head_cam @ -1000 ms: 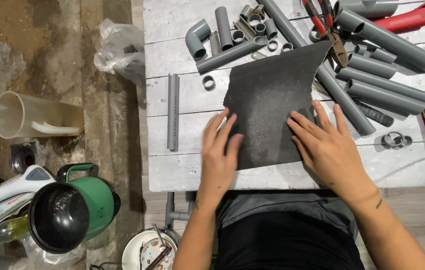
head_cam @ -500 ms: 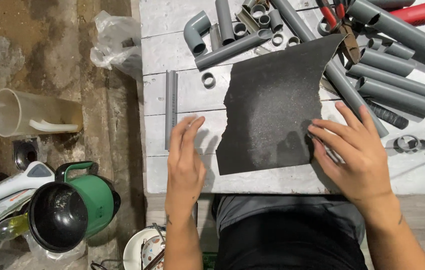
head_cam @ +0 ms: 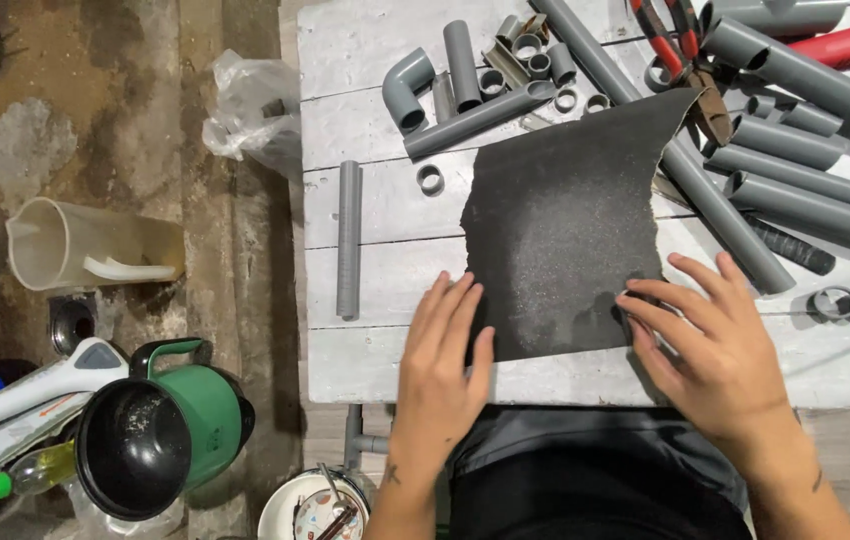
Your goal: Sanding the edges of small PVC rings using a sheet of sandpaper on a wooden work surface.
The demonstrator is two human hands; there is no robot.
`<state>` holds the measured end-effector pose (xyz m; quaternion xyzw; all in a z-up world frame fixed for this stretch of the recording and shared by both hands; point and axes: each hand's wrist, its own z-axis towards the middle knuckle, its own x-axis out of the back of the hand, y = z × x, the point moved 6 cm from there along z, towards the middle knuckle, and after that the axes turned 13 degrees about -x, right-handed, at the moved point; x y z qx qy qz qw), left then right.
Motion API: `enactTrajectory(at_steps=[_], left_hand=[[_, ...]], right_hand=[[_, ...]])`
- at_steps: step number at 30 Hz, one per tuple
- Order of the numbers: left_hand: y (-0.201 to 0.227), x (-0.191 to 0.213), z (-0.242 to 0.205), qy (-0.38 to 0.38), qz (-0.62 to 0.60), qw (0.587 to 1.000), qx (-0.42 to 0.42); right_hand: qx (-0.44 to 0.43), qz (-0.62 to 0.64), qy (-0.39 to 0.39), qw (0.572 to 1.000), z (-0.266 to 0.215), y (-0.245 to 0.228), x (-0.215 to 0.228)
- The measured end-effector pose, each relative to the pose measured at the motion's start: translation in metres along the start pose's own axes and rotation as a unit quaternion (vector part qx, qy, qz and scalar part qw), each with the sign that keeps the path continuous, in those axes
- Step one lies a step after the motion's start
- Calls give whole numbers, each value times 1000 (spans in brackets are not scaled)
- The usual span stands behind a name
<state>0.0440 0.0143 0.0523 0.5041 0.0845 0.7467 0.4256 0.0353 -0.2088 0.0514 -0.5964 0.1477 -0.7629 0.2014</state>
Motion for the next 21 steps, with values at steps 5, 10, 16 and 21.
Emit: enactTrajectory(at_steps=[5, 10, 16, 21], left_hand=[[-4, -31, -4, -60, 61, 996, -31], [-6, -39, -6, -119, 130, 984, -17], [-4, -33, -5, -108, 115, 987, -20], [-8, -40, -8, -139, 103, 985, -1]], right_hand=[[38, -24, -18, 999, -4, -16, -14], [97, -47, -51, 993, -5, -38, -31], [174, -51, -75, 981, 7, -58, -43], [234, -83, -14, 969, 28, -72, -53]])
